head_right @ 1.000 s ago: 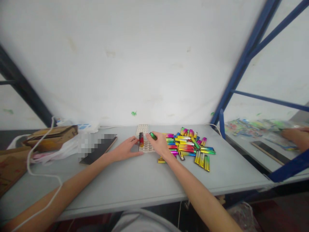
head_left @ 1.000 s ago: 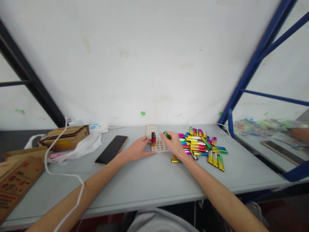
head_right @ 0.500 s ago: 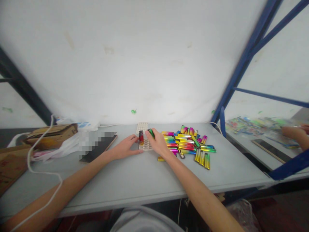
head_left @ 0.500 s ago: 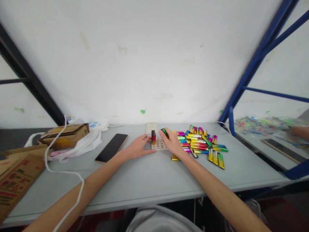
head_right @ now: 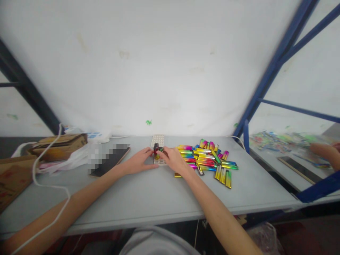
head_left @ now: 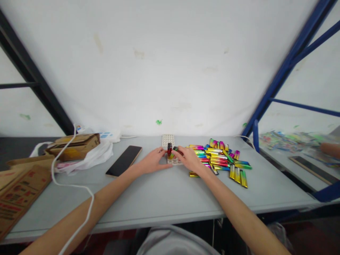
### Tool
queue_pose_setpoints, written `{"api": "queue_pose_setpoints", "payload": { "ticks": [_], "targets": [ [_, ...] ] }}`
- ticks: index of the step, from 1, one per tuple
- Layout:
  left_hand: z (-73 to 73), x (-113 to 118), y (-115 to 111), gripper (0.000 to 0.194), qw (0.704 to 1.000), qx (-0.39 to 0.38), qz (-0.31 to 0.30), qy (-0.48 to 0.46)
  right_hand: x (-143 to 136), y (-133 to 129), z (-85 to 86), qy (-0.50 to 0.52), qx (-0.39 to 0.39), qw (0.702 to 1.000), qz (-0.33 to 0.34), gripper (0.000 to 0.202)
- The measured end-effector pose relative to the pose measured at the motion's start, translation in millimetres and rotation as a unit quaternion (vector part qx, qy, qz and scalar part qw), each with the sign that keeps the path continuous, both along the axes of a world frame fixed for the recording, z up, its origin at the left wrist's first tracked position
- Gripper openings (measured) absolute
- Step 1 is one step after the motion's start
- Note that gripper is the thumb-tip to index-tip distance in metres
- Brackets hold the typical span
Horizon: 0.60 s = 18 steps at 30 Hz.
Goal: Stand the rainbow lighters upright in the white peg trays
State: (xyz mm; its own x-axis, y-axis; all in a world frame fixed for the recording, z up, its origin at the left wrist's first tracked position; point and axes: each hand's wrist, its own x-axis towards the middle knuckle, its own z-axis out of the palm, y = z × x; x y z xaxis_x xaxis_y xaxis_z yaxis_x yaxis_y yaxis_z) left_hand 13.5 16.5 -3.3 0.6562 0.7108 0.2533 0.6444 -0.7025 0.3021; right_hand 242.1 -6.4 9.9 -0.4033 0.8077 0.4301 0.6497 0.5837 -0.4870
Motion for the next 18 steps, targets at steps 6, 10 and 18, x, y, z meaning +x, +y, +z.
{"api": "queue_pose_setpoints", "payload": {
  "ticks": [6, 10, 18],
  "targets": [
    [-0.7, 0.5, 0.8, 0.055, 1.0, -0.004, -0.003, -0.016, -3.6, -0.9, -1.2, -0.085, 0.028, 0.995, 0.035, 0.029],
    [-0.8, 0.8, 1.1, 0.054, 1.0, -0.002, -0.007, -0.013, -10.5, -4.8, 2.7, -0.152, 0.068, 0.986, 0.0, 0.03],
    [-1.4, -0.5, 1.7, 0.057, 1.0, -0.002, 0.003, -0.011, 41.5, 1.6, 29.3, -0.063, 0.019, 0.998, 0.01, 0.031]
  ]
}}
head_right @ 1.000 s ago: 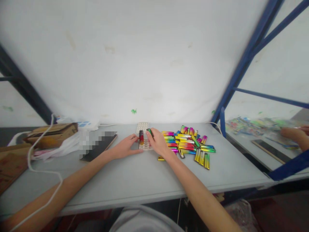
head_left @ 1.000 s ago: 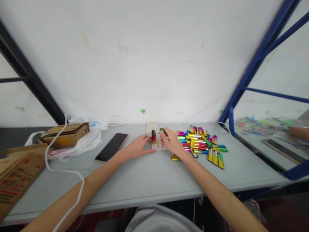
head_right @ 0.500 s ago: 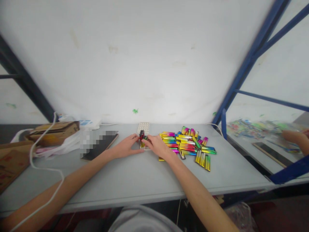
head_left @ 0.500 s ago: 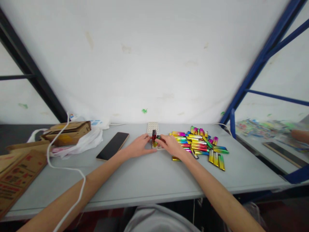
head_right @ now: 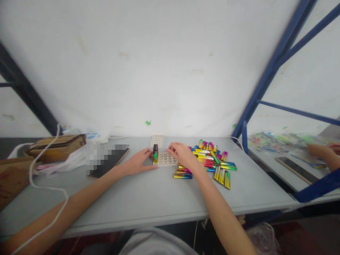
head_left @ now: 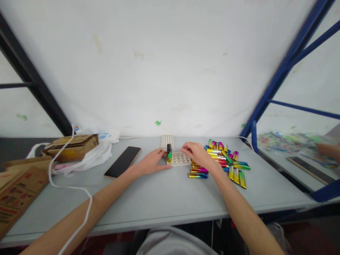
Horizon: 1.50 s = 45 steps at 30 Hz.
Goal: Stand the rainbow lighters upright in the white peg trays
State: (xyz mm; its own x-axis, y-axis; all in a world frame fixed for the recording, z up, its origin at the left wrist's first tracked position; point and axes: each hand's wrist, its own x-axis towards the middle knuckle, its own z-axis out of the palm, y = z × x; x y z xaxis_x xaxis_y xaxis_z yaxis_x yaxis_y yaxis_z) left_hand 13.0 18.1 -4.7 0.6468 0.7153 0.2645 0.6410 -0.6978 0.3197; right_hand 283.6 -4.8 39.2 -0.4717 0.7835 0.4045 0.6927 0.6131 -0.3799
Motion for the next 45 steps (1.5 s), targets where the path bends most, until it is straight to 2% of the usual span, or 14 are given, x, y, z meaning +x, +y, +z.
{"api": "queue_pose_setpoints", "payload": {
  "ticks": [4, 7, 15, 19, 24, 29, 33, 36, 40, 45],
  "targets": [
    [1.0, 0.1, -0.7, 0.06, 1.0, 0.0, 0.003, 0.004, 42.1, -2.5, 11.4, -0.046, -0.064, 0.997, -0.017, 0.014],
    [2.2, 0.6, -1.6, 0.062, 1.0, 0.0, 0.005, 0.009, 61.0, -9.9, 11.8, -0.09, -0.096, 0.991, -0.013, 0.008],
    [3.9, 1.3, -2.1, 0.058, 1.0, -0.002, 0.006, 0.01, 75.8, -18.8, -1.6, -0.186, -0.071, 0.979, -0.042, 0.012],
    [4.4, 0.8, -1.8, 0.06, 1.0, 0.0, 0.003, 0.022, 76.5, -22.2, -1.8, -0.131, -0.048, 0.989, -0.056, 0.024],
    [-0.7, -0.5, 1.4, 0.061, 1.0, -0.002, 0.007, 0.016, 58.2, -19.4, 9.6, 0.053, -0.081, 0.993, -0.064, 0.037],
    [-6.5, -2.5, 4.8, 0.062, 1.0, 0.008, 0.001, 0.012, 22.9, 3.5, 11.8, 0.258, -0.106, 0.958, -0.068, 0.044],
    [-4.1, -2.1, 2.8, 0.059, 1.0, 0.011, -0.003, 0.006, -6.2, 18.6, 4.9, 0.31, -0.105, 0.943, -0.062, 0.053],
    [-2.6, -1.4, 0.8, 0.057, 1.0, 0.016, -0.005, 0.001, -23.7, 18.1, -4.6, 0.332, -0.107, 0.937, -0.022, 0.054],
    [-4.0, -1.0, 0.4, 0.058, 1.0, 0.013, -0.004, -0.003, -37.2, 8.3, -21.4, 0.375, -0.21, 0.902, 0.042, 0.046],
    [-4.0, -0.6, 0.3, 0.062, 1.0, 0.007, 0.0, -0.004, -46.4, 2.2, -34.0, 0.43, -0.291, 0.855, -0.011, 0.056]
  ]
}}
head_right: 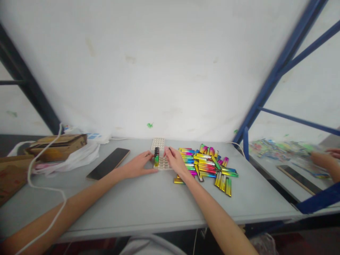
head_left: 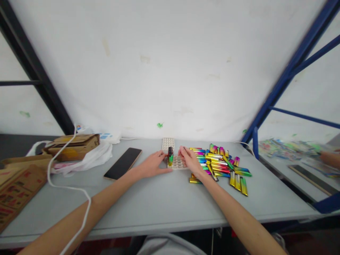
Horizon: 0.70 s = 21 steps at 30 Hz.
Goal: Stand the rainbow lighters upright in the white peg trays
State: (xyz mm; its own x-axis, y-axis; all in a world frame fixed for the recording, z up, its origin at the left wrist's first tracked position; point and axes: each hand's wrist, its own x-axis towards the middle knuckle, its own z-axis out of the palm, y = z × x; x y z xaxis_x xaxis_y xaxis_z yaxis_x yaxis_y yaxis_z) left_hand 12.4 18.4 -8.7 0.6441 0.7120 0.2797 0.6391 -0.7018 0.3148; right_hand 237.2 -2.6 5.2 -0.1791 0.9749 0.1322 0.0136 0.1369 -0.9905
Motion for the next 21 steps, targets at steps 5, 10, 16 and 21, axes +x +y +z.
{"api": "queue_pose_setpoints", "payload": {
  "ticks": [5, 10, 16, 21],
  "targets": [
    [1.2, -0.5, -0.4, 0.059, 1.0, -0.004, -0.006, -0.006, -7.2, -2.2, 2.5, 0.029, -0.107, 0.993, -0.035, 0.061],
    [-1.6, -2.0, 2.0, 0.059, 1.0, -0.001, -0.002, 0.009, -6.7, -3.9, 4.1, 0.061, -0.11, 0.992, -0.024, 0.042],
    [-0.9, -1.5, 3.1, 0.057, 1.0, 0.001, -0.004, 0.015, -5.8, -3.0, 1.3, 0.036, -0.077, 0.996, -0.027, 0.052],
    [0.4, -0.6, 1.8, 0.057, 1.0, 0.002, -0.002, 0.011, -4.9, -3.4, 5.1, 0.04, 0.029, 0.999, 0.002, 0.058]
  ]
}}
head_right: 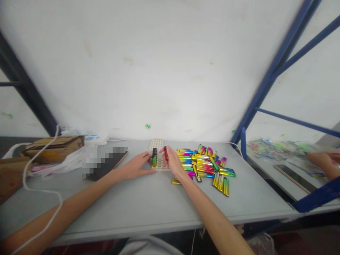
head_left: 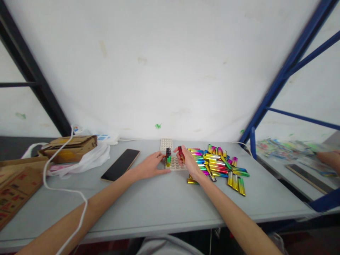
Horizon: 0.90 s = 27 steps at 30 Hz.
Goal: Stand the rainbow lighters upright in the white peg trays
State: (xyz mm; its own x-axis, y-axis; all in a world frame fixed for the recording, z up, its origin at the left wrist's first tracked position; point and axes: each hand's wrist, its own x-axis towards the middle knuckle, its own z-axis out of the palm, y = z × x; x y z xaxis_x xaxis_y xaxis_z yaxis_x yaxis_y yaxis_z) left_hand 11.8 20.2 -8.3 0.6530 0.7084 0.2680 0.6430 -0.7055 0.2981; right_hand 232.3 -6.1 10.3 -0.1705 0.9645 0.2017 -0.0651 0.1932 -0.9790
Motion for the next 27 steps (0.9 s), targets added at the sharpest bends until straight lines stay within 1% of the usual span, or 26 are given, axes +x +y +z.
{"api": "queue_pose_setpoints", "payload": {
  "ticks": [2, 4, 6, 8, 10, 11, 15, 17, 19, 21, 24, 25, 27],
  "targets": [
    [0.0, 0.2, -0.5, 0.057, 1.0, -0.002, -0.001, -0.006, 1.4, -0.4, 1.2, -0.044, 0.061, 0.997, -0.012, 0.053],
    [-0.1, 0.4, -0.7, 0.057, 1.0, -0.006, 0.0, -0.007, 3.0, -1.2, 1.6, -0.102, 0.116, 0.988, -0.019, 0.047],
    [0.0, 0.5, -0.9, 0.058, 1.0, -0.007, 0.004, -0.005, 4.7, -2.9, 1.9, -0.166, 0.174, 0.97, -0.036, 0.039],
    [0.5, 0.6, -1.1, 0.058, 1.0, -0.005, 0.005, -0.003, 6.1, -5.7, 2.6, -0.236, 0.22, 0.945, -0.052, 0.032],
    [1.2, 0.7, -1.6, 0.059, 1.0, -0.005, 0.003, -0.004, 6.9, -9.2, 3.8, -0.288, 0.23, 0.928, -0.048, 0.028],
    [1.5, 0.7, -1.8, 0.06, 1.0, -0.006, 0.001, -0.004, 6.9, -11.0, 4.4, -0.296, 0.225, 0.927, -0.043, 0.026],
    [1.2, 0.9, -2.2, 0.062, 1.0, -0.009, -0.002, -0.006, 6.0, -15.3, 4.3, -0.273, 0.214, 0.937, -0.041, 0.023],
    [0.7, 1.2, -2.3, 0.061, 1.0, -0.006, -0.002, -0.009, 6.0, -14.8, 2.6, -0.277, 0.206, 0.939, -0.01, 0.022],
    [0.4, 1.6, -2.6, 0.059, 1.0, -0.003, -0.003, -0.007, 6.8, -12.8, 0.5, -0.297, 0.201, 0.933, 0.034, 0.022],
    [0.5, 1.8, -2.8, 0.058, 1.0, -0.002, -0.001, -0.001, 8.0, -10.1, -1.1, -0.333, 0.214, 0.917, 0.047, 0.023],
    [0.4, 1.5, -2.4, 0.057, 1.0, -0.005, 0.0, 0.005, 8.6, -7.3, -2.2, -0.407, 0.258, 0.876, 0.018, 0.024],
    [0.3, 1.2, -2.2, 0.056, 1.0, -0.004, -0.001, 0.005, 8.5, -7.0, -2.2, -0.427, 0.27, 0.863, 0.02, 0.025],
    [0.0, 0.6, -1.6, 0.055, 1.0, -0.001, -0.004, 0.001, 8.9, -7.1, -1.3, -0.449, 0.287, 0.845, 0.05, 0.028]
  ]
}}
